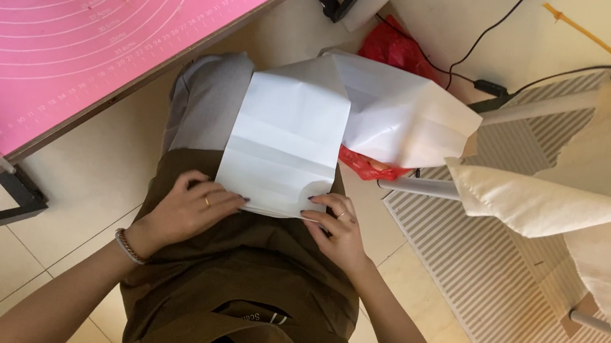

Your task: Folding a strip of white paper into an accordion shape

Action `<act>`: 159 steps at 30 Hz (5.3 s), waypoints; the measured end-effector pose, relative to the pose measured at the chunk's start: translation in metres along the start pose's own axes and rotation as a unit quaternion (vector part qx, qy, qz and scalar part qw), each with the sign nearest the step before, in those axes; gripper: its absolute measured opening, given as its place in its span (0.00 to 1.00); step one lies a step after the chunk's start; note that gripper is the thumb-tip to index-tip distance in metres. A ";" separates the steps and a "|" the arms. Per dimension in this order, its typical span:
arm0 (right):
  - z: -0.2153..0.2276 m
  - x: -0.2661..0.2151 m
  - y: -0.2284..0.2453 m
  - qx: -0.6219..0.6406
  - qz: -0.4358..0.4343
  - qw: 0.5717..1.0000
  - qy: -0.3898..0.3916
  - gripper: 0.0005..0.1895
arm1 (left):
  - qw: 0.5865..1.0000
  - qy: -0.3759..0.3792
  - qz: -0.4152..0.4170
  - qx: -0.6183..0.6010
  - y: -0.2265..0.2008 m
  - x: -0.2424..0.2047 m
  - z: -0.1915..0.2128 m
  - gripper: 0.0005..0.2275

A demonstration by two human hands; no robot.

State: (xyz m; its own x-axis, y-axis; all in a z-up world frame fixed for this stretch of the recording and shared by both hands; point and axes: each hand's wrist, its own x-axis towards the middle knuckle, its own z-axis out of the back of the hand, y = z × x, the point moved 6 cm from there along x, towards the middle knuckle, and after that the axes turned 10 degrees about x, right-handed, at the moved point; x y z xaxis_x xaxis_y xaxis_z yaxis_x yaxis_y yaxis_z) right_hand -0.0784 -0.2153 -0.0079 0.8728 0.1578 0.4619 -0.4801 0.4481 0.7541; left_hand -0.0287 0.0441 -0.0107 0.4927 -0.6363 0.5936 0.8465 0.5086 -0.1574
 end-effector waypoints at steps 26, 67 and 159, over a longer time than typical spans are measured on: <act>-0.012 -0.008 0.020 -0.209 0.124 0.969 0.041 0.16 | 0.989 0.133 -0.064 -0.012 -0.052 0.044 -0.023 0.15; 0.019 -0.009 -0.003 0.019 -0.056 0.990 -0.125 0.08 | 0.832 0.236 0.281 -0.415 0.008 -0.010 -0.032 0.45; -0.006 -0.032 -0.026 0.292 -0.456 0.779 -0.315 0.09 | 0.581 0.073 0.680 -0.441 0.033 -0.023 -0.058 0.05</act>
State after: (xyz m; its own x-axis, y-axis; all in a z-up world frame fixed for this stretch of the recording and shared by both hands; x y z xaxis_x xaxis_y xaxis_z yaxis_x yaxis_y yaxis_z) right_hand -0.0932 -0.2268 -0.0456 0.7458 -0.5379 -0.3929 0.1962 -0.3862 0.9013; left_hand -0.0002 0.0420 -0.0754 0.7847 -0.0682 -0.6161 -0.6031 0.1454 -0.7843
